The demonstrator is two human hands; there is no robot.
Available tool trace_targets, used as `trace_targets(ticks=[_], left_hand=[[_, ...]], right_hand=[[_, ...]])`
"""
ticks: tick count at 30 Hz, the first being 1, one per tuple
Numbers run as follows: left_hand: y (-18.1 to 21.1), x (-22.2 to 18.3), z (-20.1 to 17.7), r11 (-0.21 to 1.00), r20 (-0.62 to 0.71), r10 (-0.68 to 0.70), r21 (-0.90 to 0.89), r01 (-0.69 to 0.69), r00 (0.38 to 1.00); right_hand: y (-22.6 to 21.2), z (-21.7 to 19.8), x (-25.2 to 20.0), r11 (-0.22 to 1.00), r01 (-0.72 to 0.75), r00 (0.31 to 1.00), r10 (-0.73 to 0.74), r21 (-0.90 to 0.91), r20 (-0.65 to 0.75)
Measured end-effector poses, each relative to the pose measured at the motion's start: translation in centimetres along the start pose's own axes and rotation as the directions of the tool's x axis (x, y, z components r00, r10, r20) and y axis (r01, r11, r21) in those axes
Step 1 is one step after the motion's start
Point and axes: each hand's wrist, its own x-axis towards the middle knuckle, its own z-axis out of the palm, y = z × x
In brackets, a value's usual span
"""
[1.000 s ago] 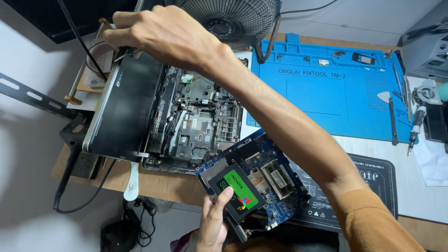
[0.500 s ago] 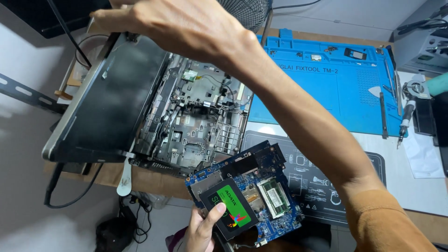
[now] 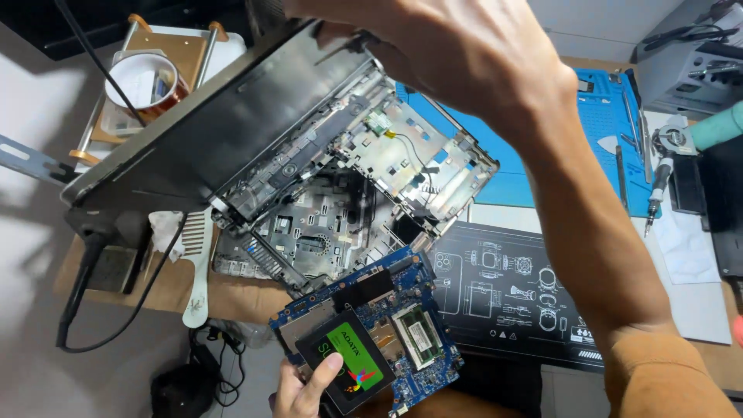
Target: Reinstalling a motherboard into a laptop chassis, connecting internal ribbon cables, and securing components with a screwdriver.
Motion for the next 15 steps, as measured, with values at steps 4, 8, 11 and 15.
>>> trace_targets(ticks=[4, 8, 11, 15], left_hand=[[7.9, -2.0, 0.1, 0.899, 0.044, -0.386, -0.204, 0.387, 0.921], [7.2, 0.3, 1.1, 0.912, 0.130, -0.370, -0.138, 0.386, 0.920], [8.7, 0.1, 2.5, 0.859, 0.156, -0.438, -0.220, 0.463, 0.885], [10.1, 0.3, 4.1, 0.910, 0.290, -0.324, -0.166, 0.381, 0.900]], right_hand=[[1.1, -1.7, -3.7, 0.994, -0.099, 0.995, 0.098, -0.049, -0.018], [1.1, -4.1, -6.1, 0.992, -0.124, 0.988, 0.125, 0.017, -0.091], [1.6, -5.3, -8.6, 0.965, -0.240, 0.970, 0.244, 0.109, -0.023], [4.2, -4.6, -13.5, 0.952, -0.307, 0.950, 0.308, 0.013, -0.051]])
